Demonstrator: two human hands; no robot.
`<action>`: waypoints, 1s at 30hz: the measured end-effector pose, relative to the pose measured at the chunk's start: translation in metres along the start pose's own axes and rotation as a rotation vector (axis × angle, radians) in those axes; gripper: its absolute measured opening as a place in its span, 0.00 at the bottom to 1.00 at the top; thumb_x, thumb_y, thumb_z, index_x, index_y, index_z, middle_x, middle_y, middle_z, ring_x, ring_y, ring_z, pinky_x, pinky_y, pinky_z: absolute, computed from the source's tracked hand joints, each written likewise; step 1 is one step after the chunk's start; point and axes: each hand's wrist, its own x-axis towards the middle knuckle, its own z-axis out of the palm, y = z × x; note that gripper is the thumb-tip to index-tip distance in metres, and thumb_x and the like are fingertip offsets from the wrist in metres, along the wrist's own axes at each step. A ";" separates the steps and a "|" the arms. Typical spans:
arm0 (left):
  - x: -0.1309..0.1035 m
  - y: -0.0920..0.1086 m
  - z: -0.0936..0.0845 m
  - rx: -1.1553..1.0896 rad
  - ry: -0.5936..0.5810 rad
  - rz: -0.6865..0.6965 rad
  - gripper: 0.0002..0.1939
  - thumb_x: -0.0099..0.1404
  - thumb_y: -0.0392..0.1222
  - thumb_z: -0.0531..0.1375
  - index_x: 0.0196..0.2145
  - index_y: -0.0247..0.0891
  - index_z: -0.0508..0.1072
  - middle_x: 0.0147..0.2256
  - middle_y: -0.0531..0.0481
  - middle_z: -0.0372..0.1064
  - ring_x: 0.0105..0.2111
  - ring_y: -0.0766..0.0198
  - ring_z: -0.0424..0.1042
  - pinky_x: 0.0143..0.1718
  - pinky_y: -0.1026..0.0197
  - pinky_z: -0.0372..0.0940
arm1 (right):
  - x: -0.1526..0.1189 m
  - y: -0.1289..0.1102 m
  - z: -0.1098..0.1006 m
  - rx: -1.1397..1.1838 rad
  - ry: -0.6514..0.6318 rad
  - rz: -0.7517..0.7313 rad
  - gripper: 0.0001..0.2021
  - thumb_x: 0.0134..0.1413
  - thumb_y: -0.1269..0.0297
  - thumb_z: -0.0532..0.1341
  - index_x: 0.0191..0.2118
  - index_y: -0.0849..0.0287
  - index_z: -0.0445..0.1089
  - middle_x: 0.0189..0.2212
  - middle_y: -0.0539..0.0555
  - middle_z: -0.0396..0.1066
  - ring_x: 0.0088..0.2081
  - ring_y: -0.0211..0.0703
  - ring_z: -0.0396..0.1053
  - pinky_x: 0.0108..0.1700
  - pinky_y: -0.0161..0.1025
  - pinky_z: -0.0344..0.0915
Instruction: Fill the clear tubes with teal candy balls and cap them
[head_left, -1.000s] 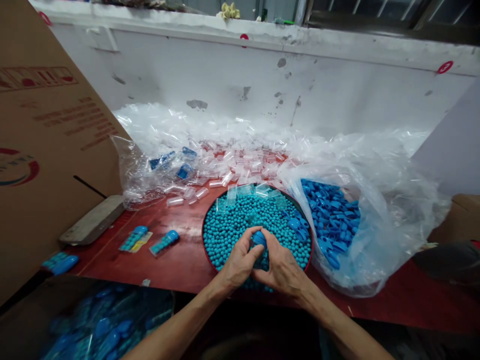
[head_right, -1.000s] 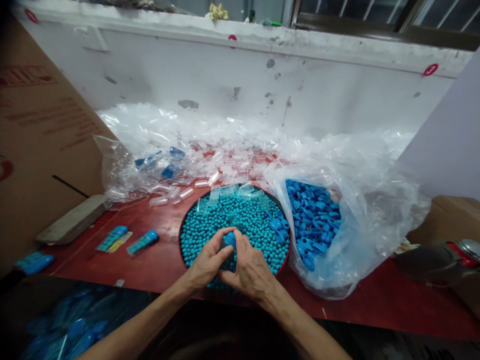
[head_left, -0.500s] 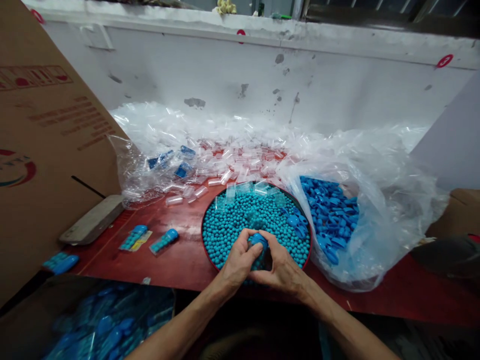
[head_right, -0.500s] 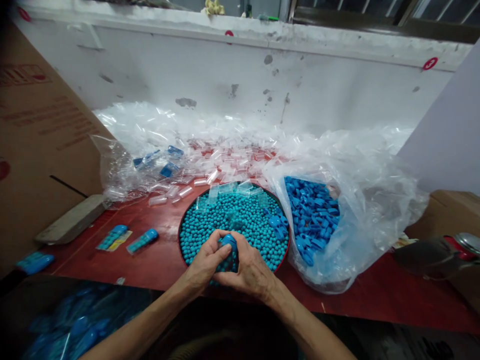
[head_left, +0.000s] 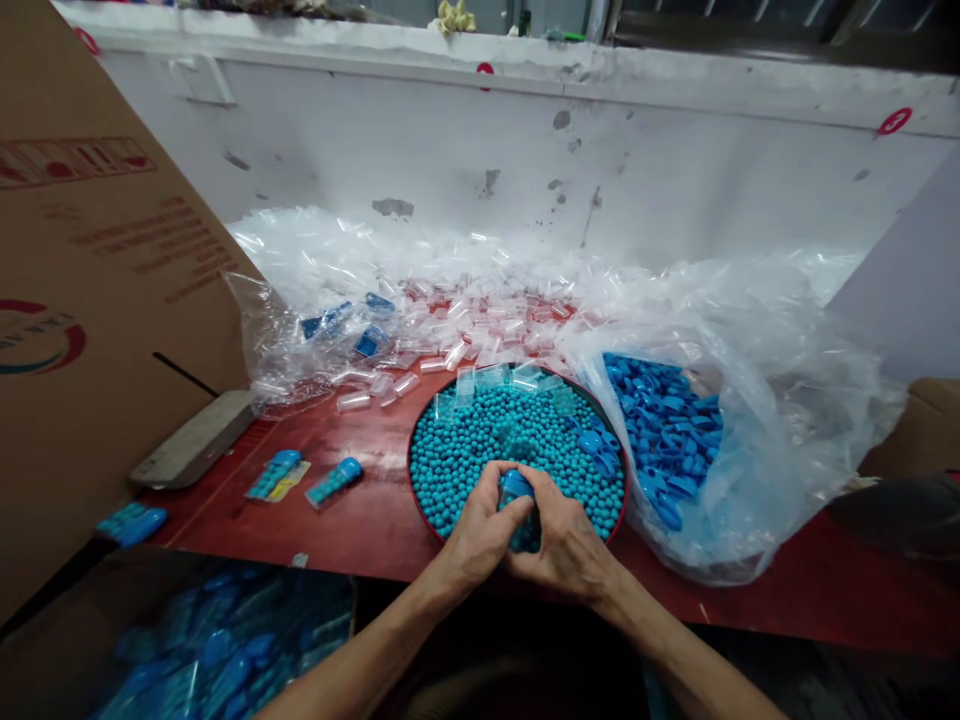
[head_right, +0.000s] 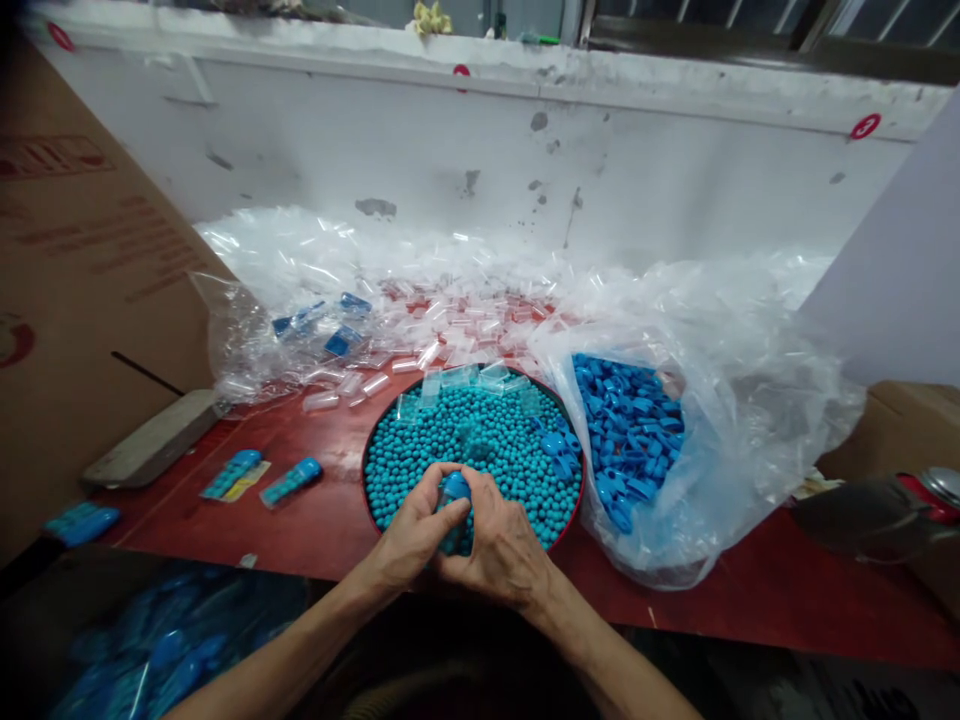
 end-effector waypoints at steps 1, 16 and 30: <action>-0.001 -0.001 0.001 0.019 0.006 0.012 0.12 0.54 0.40 0.56 0.37 0.36 0.61 0.28 0.55 0.61 0.28 0.68 0.61 0.32 0.66 0.58 | 0.000 0.000 0.001 0.017 0.018 -0.011 0.33 0.39 0.64 0.59 0.54 0.60 0.49 0.45 0.59 0.62 0.42 0.47 0.65 0.41 0.41 0.65; -0.011 0.005 0.004 0.255 -0.092 0.101 0.04 0.57 0.38 0.53 0.33 0.38 0.61 0.26 0.55 0.60 0.28 0.67 0.61 0.32 0.66 0.57 | -0.022 0.007 0.033 -0.186 0.304 -0.089 0.37 0.40 0.57 0.60 0.54 0.63 0.43 0.37 0.62 0.63 0.34 0.51 0.68 0.29 0.44 0.68; -0.008 0.002 -0.003 0.040 -0.121 0.065 0.10 0.58 0.39 0.51 0.39 0.37 0.60 0.31 0.54 0.60 0.31 0.68 0.61 0.34 0.66 0.59 | -0.012 -0.010 0.015 0.109 0.148 0.067 0.31 0.42 0.68 0.58 0.54 0.58 0.47 0.46 0.58 0.61 0.44 0.44 0.65 0.42 0.40 0.66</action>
